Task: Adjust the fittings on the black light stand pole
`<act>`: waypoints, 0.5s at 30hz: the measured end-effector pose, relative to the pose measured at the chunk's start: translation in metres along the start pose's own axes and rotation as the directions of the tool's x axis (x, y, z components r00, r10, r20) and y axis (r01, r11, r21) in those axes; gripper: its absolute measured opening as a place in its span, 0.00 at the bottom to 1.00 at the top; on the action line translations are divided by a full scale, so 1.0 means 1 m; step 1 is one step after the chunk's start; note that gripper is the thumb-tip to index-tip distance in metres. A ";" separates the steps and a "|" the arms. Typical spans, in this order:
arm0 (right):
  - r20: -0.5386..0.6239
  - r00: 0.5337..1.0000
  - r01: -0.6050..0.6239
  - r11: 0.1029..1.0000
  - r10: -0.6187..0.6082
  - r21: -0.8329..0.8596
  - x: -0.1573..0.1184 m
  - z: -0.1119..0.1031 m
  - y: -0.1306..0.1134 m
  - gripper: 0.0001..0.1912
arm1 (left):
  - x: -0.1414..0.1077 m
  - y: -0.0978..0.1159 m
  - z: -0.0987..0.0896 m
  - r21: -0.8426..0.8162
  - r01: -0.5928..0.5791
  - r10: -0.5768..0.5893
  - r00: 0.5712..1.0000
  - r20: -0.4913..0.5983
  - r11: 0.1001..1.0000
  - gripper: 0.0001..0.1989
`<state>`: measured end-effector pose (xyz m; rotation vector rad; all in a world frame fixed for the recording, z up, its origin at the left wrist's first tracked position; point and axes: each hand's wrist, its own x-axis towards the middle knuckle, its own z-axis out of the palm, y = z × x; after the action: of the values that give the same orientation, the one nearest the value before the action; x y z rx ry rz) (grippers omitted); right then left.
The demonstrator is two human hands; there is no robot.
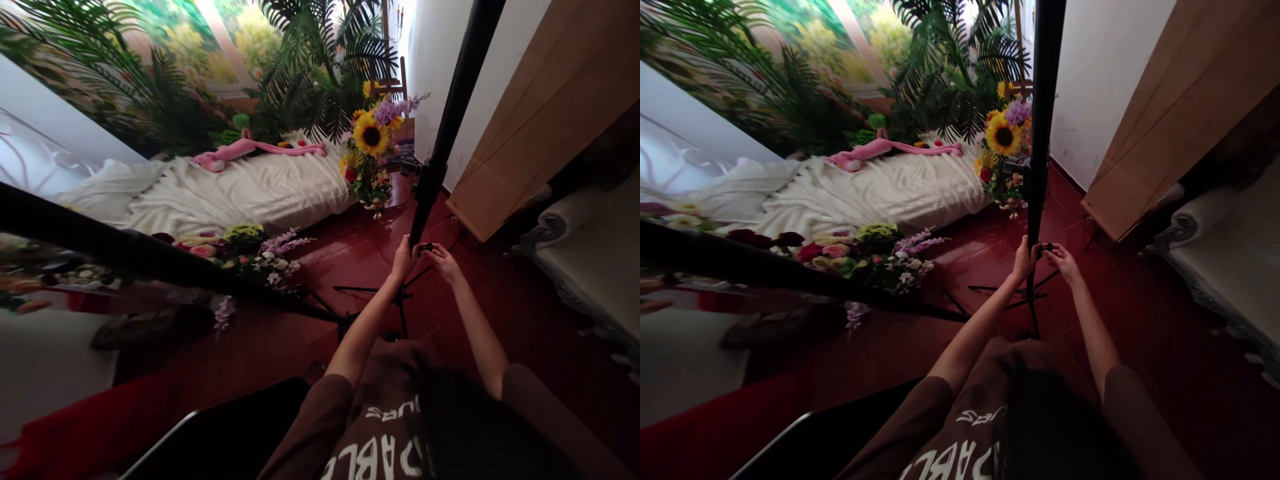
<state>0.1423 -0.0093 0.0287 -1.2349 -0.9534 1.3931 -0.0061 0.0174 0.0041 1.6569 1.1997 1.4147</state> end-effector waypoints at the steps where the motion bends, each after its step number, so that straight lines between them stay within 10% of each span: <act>1: 0.014 1.000 0.025 1.000 -0.025 -0.014 0.002 -0.003 0.001 0.24 | 0.000 0.000 0.000 -0.001 -0.002 0.002 1.000 0.003 1.000 0.09; 15: -0.176 0.934 0.286 0.946 -0.311 -0.156 0.021 0.002 -0.010 0.17 | -0.002 0.007 0.000 -0.014 0.057 -0.057 0.998 0.008 0.998 0.08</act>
<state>0.1427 0.0132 0.0351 -1.2379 -1.0530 0.9632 -0.0043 0.0134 0.0094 1.6045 1.2207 1.3780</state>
